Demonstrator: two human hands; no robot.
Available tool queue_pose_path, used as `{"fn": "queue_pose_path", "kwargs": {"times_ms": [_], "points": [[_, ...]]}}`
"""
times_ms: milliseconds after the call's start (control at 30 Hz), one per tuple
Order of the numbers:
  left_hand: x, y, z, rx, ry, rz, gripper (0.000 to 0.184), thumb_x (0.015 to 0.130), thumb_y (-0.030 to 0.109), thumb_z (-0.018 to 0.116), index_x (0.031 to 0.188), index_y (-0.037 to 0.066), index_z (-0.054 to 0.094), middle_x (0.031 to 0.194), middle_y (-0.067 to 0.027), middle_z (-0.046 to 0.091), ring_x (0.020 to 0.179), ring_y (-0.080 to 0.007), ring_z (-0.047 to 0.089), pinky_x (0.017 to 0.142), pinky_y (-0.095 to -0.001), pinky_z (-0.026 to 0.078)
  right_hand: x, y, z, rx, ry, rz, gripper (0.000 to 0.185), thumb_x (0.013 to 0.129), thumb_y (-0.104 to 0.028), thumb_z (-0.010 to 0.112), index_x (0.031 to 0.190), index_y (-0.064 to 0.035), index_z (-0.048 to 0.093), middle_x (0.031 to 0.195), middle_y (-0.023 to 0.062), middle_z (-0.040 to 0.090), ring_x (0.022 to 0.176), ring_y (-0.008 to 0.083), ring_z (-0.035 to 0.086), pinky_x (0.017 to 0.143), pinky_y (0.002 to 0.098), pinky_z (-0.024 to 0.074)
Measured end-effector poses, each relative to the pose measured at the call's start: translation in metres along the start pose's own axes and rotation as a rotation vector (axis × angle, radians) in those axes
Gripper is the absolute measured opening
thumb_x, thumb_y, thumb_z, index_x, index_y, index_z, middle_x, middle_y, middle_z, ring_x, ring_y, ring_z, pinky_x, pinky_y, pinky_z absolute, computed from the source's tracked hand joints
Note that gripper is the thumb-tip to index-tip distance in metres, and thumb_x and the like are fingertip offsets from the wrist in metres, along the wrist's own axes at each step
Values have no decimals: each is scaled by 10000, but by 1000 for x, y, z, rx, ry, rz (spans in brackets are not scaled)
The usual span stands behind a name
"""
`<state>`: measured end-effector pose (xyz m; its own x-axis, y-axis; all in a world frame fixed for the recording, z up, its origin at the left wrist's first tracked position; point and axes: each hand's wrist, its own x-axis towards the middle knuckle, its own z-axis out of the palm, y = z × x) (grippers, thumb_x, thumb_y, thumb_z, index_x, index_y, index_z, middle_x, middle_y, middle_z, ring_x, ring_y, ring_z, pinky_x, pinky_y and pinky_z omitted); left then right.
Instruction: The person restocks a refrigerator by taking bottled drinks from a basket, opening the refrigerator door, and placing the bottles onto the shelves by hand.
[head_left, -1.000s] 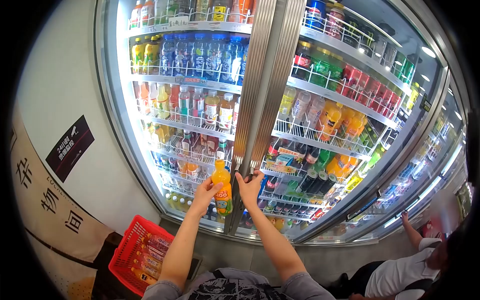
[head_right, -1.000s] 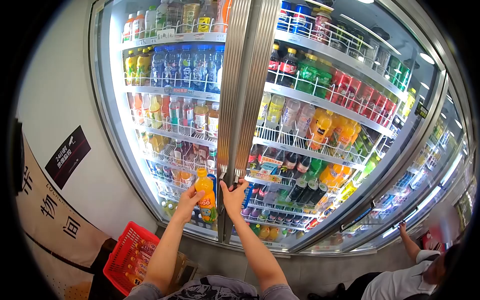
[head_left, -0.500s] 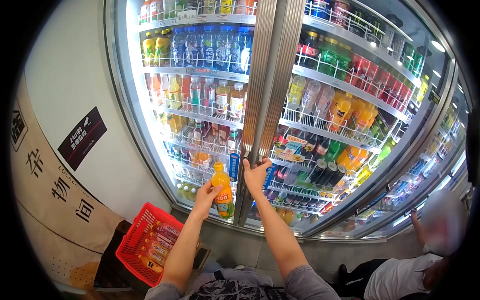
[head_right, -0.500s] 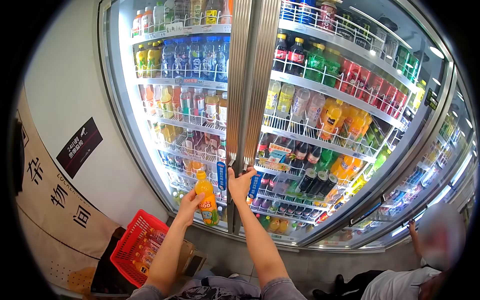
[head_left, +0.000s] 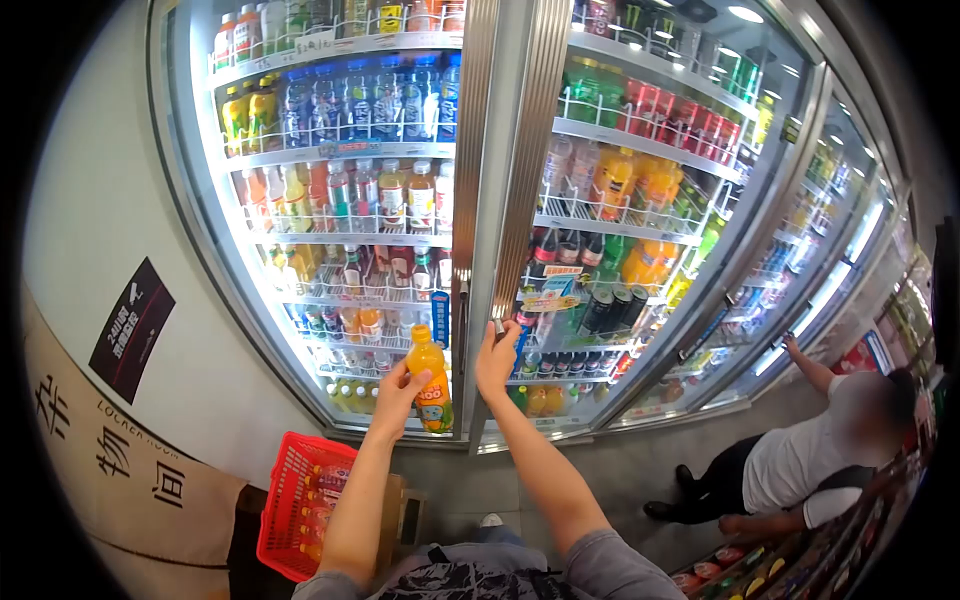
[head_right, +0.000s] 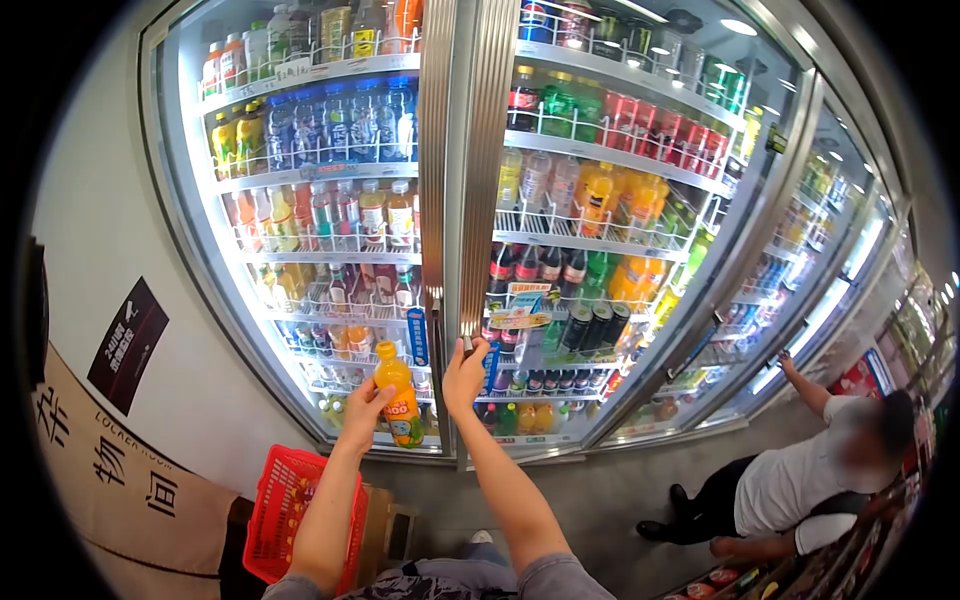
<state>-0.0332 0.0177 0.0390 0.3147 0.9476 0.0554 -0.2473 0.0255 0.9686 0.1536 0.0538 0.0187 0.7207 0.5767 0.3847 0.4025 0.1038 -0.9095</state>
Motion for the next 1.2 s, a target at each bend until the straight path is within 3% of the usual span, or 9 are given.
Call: {"fn": "queue_pose_path", "kwargs": {"times_ms": [267, 367, 400, 433, 500, 533, 833, 1167, 1200], "points": [[-23, 1, 3, 0, -144, 23, 502, 900, 222, 697, 1333, 24, 537, 1137, -71, 642, 1038, -132, 587, 918, -293, 463, -66, 3, -62, -77, 144, -38, 254, 992, -260, 533, 1132, -52, 495, 829, 182, 651, 749, 330, 654, 676, 404, 480], [-36, 1, 16, -52, -226, 5, 503, 897, 228, 702, 1328, 23, 544, 1146, -71, 638, 1038, -136, 588, 920, -293, 462, -92, -9, -97, -60, 187, -41, 251, 987, -261, 545, 1105, -40, 519, 820, 173, 646, 746, 357, 637, 675, 420, 469], [-39, -2, 18, -54, -243, 4, 503, 897, 228, 702, 1328, 23, 544, 1146, -71, 638, 1038, -136, 588, 920, -293, 462, -98, -8, -105, -44, 242, -57, 233, 983, -253, 559, 1048, -32, 528, 767, 122, 618, 665, 265, 600, 632, 378, 459], [-41, -8, 21, -33, -270, -4, 506, 894, 232, 706, 1325, 21, 547, 1151, -72, 635, 1040, -136, 587, 921, -292, 461, -107, -7, -117, -49, 258, -58, 233, 983, -253, 559, 1048, -32, 528, 767, 122, 618, 665, 265, 600, 632, 378, 459], [-49, -7, 33, -15, -318, -12, 509, 891, 236, 710, 1321, 18, 550, 1156, -74, 633, 1043, -135, 587, 922, -291, 460, -122, -11, -144, -25, 214, 7, 219, 989, -240, 566, 1023, -32, 508, 697, 36, 526, 622, 103, 460, 575, 280, 393], [-57, 1, 43, -51, -350, -11, 517, 887, 239, 714, 1323, 16, 548, 1144, -75, 637, 1043, -135, 588, 922, -290, 460, -128, -11, -154, 16, 258, -12, 226, 988, -246, 567, 970, -28, 508, 670, -2, 469, 606, 74, 393, 546, 259, 345], [-102, 8, 123, -144, -546, 28, 560, 885, 245, 707, 1361, 15, 520, 1168, -90, 639, 1064, -145, 590, 942, -291, 449, -171, -10, -269, -101, 366, -57, 249, 978, -257, 571, 907, -21, 537, 642, -7, 493, 587, 68, 430, 542, 252, 369], [-177, 19, 214, -183, -716, 9, 500, 898, 241, 698, 1323, 24, 551, 1134, -84, 643, 1011, -134, 605, 896, -288, 477, -198, 2, -399, -152, 500, -17, 299, 1007, -313, 531, 1014, -15, 552, 759, 5, 541, 684, 92, 479, 624, 257, 412], [-180, 16, 222, -183, -742, 4, 495, 900, 245, 695, 1319, 22, 555, 1128, -86, 644, 1005, -135, 608, 889, -287, 482, -199, 7, -413, -151, 520, -4, 299, 996, -310, 541, 1029, -14, 560, 774, 41, 577, 697, 126, 519, 649, 287, 438]]}}
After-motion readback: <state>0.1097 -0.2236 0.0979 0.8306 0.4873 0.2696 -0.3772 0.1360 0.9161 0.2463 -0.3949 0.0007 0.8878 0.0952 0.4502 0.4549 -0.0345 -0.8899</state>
